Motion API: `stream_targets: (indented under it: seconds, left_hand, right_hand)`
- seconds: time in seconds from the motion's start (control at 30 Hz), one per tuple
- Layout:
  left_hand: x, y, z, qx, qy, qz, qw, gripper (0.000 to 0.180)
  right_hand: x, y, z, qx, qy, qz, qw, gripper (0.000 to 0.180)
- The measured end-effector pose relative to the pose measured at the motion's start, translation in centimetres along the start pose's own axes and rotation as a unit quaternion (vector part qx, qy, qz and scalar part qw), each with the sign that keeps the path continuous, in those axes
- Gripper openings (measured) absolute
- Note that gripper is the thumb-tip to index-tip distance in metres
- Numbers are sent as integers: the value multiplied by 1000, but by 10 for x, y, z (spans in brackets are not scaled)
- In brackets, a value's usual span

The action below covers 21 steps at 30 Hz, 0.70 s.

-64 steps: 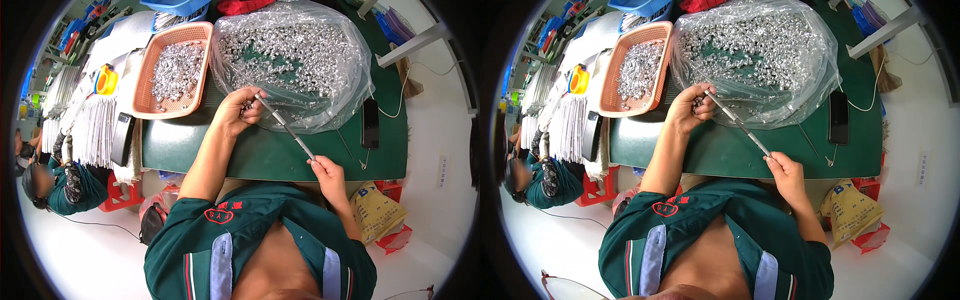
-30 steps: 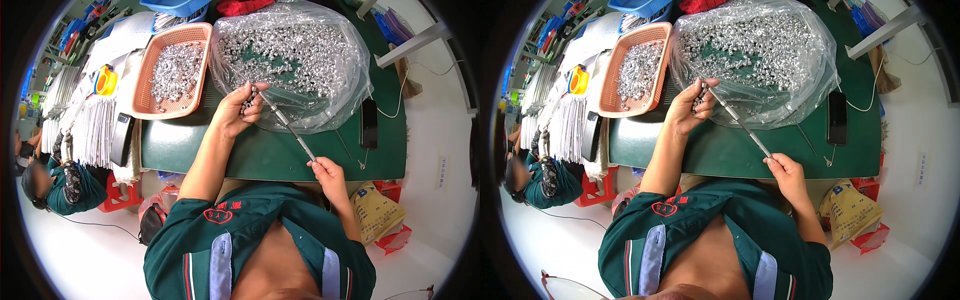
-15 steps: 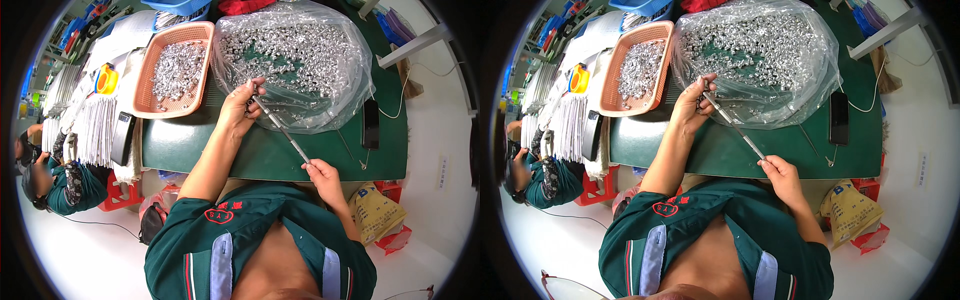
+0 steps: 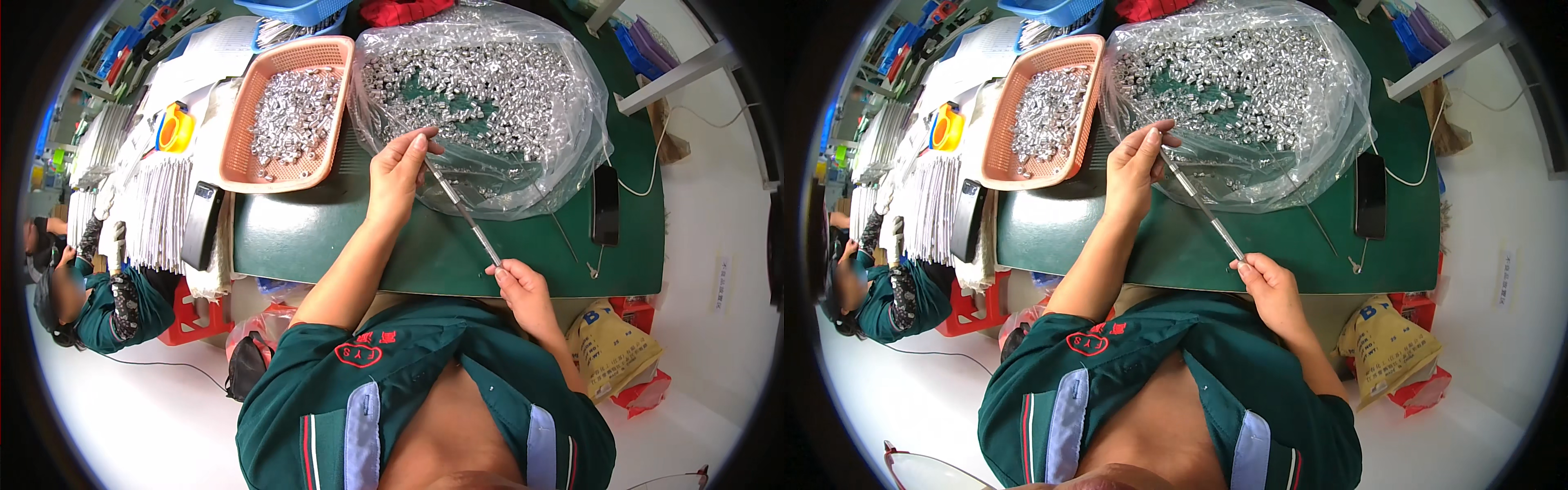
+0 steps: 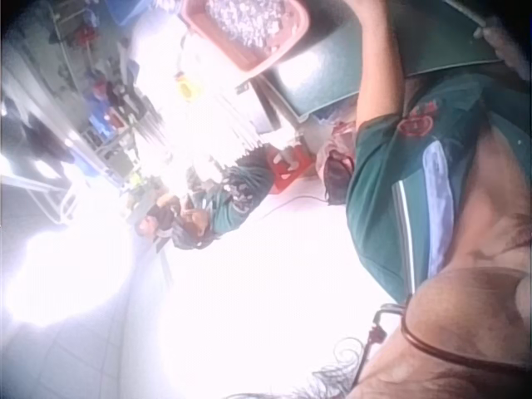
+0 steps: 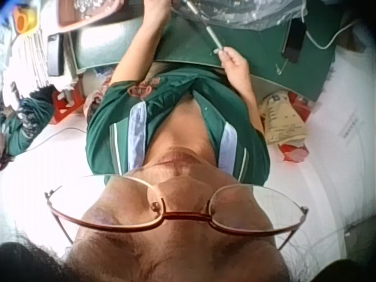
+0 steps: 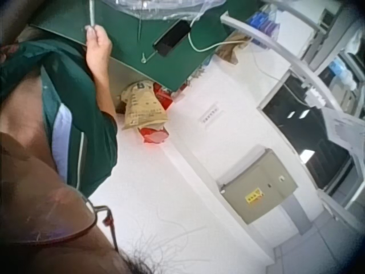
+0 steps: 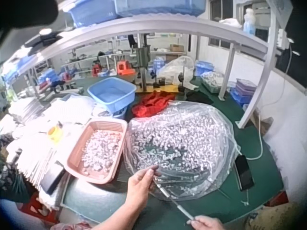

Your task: The person uses a long metal rod to thread small silver cylindrical metal parts from a large plastic bag onto the rod. They hold the rod with both hands, pick up individual parts, and slide them down the rod. The process is repetitive, involving picking parts from the bag and aligning them on the rod.

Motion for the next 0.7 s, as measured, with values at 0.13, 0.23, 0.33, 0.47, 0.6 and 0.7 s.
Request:
stream_targets:
  seconds: [0.13, 0.23, 0.33, 0.47, 0.6, 0.7]
  left_hand:
    - [-4, 9, 0, 193, 101, 61, 974, 32]
    - [-3, 9, 1, 266, 131, 46, 954, 28]
    - [-4, 10, 3, 284, 149, 36, 947, 24]
    - [-7, 15, 8, 281, 149, 32, 948, 19]
    - [-8, 14, 6, 261, 124, 11, 957, 16]
    - [-6, 11, 3, 228, 107, 2, 968, 16]
  right_hand:
    - [0, -1, -2, 16, 4, -13, 1000, 18]
    - [-3, -2, -9, 17, 17, -16, 1000, 18]
    - [-2, -3, -7, 5, 17, -15, 1000, 17]
    - [-3, -1, -9, 12, 12, -15, 1000, 17]
    - [0, -1, -6, 15, 9, -23, 1000, 17]
    - [0, 0, -7, 63, 50, -55, 995, 17]
Point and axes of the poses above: each hand's wrist, its own x-axis away from the middle knuckle, its own y-axis out of the back of the hand, z = x × y, the point moved 1 cm from there along -x, towards the middle knuckle, and after that the axes turned 2 degrees about -x, right-handed, at the moved point
